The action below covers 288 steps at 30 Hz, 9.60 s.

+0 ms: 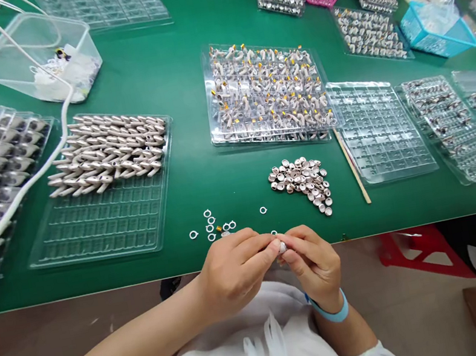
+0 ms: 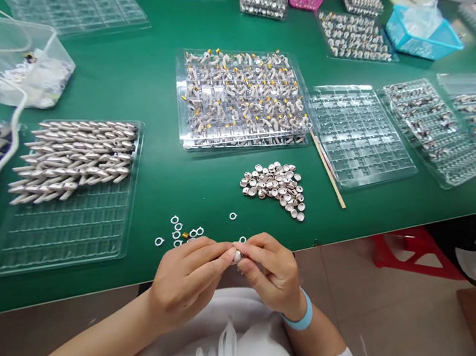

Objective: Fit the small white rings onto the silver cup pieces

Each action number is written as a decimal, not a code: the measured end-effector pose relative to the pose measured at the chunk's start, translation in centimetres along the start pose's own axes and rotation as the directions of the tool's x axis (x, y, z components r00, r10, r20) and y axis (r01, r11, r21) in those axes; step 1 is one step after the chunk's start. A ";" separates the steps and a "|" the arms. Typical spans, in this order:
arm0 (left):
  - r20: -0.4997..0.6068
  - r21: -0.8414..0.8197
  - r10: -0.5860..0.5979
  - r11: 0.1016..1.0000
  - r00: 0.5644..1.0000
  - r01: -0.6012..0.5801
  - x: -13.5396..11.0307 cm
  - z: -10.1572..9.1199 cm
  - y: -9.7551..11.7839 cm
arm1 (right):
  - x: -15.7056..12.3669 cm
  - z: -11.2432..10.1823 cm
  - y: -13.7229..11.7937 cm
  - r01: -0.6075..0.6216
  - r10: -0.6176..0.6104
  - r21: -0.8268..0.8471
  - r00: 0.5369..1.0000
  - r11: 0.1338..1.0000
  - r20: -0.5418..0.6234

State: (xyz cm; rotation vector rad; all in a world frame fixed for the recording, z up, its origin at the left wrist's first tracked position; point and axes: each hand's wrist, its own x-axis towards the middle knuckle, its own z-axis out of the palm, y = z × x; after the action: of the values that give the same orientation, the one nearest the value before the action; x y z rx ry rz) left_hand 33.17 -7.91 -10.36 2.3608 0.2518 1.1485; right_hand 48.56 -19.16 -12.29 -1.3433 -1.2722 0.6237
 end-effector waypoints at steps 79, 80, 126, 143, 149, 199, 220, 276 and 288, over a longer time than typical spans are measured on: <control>0.014 0.040 -0.065 0.997 0.998 0.064 0.1 0.2 -0.3 | 2.2 0.6 -1.8 0.160 -0.144 -0.346 0.987 0.924 0.071; 0.012 0.041 -0.063 0.997 0.998 0.062 0.1 0.2 -0.3 | 2.1 0.7 -1.7 0.166 -0.151 -0.357 0.986 0.919 0.070; 0.184 0.327 0.036 0.940 0.982 -0.096 0.1 0.3 0.3 | 1.8 1.2 -1.6 0.291 -0.197 -0.539 0.954 0.791 0.225; 0.273 0.317 0.020 0.942 0.962 -0.109 -0.2 0.6 -0.9 | 2.0 1.2 -0.2 0.308 -0.170 -0.549 0.943 0.777 0.288; 0.161 0.258 -0.047 0.966 0.986 0.004 1.1 0.5 -0.1 | 2.4 0.1 -1.1 0.219 -0.141 -0.434 0.969 0.874 0.205; -0.321 0.800 -0.764 0.098 0.560 0.592 -2.6 -16.6 -11.1 | 2.4 -0.3 2.0 0.092 -0.096 -0.295 0.995 0.951 0.000; 0.180 0.520 -0.445 0.800 0.877 0.298 8.2 -3.8 -8.1 | 4.3 -1.4 0.9 0.110 -0.110 -0.525 0.993 0.844 0.031; 0.778 -0.443 -0.479 0.040 0.406 0.896 3.2 -2.2 -2.2 | 3.1 -1.6 0.1 0.535 -0.506 -0.314 0.844 0.784 0.177; 0.599 -0.583 -0.627 0.085 0.498 0.808 2.9 -0.9 -1.6 | 3.0 -1.2 0.0 0.053 -0.063 0.123 0.995 0.991 0.081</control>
State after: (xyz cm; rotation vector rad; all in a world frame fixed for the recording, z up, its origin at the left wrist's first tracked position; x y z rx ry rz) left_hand 34.38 -5.15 -8.70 1.0991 0.5859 0.3081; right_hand 50.47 -16.83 -11.16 -1.1868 -1.3153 0.7121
